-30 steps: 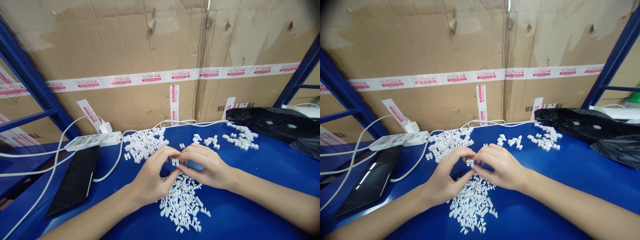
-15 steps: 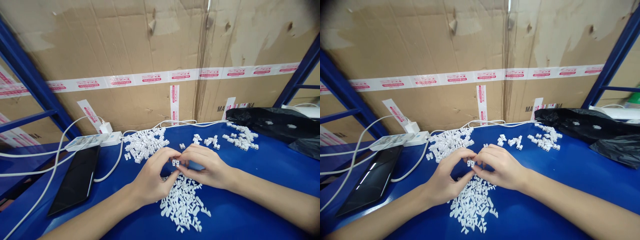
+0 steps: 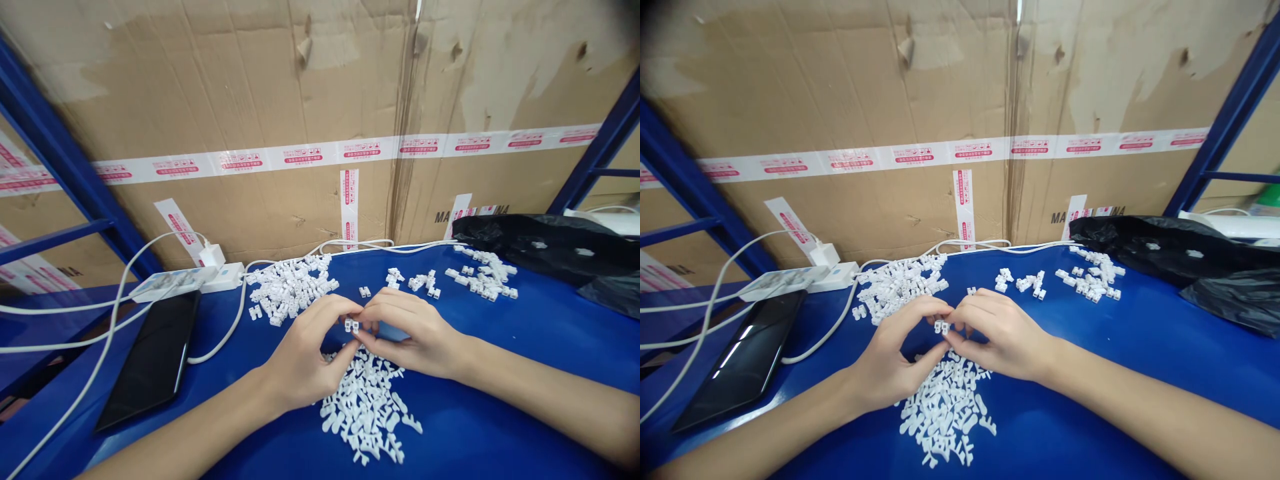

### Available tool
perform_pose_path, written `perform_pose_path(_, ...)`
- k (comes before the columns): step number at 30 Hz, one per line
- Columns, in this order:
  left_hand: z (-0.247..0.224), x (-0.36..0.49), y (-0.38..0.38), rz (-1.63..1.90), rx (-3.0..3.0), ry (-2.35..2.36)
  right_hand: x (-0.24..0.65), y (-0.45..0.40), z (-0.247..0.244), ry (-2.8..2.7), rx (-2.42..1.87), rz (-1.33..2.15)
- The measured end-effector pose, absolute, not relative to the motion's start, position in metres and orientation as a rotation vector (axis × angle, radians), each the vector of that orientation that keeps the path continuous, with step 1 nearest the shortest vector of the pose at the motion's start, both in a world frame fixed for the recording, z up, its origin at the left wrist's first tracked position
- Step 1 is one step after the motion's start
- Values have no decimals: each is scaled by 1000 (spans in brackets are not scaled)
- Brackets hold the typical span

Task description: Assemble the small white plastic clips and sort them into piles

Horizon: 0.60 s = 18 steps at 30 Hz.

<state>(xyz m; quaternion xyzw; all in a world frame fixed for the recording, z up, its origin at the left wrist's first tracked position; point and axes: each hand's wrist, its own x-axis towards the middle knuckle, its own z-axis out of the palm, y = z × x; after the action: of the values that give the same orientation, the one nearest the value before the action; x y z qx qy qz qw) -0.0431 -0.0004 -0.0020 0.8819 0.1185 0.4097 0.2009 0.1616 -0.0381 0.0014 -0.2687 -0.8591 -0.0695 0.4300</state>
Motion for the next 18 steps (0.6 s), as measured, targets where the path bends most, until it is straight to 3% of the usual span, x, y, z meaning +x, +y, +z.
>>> perform_pose_path(18, -2, -42, 0, 1177, 2484, 288, 160, -39, 3, -2121, -630, -193)
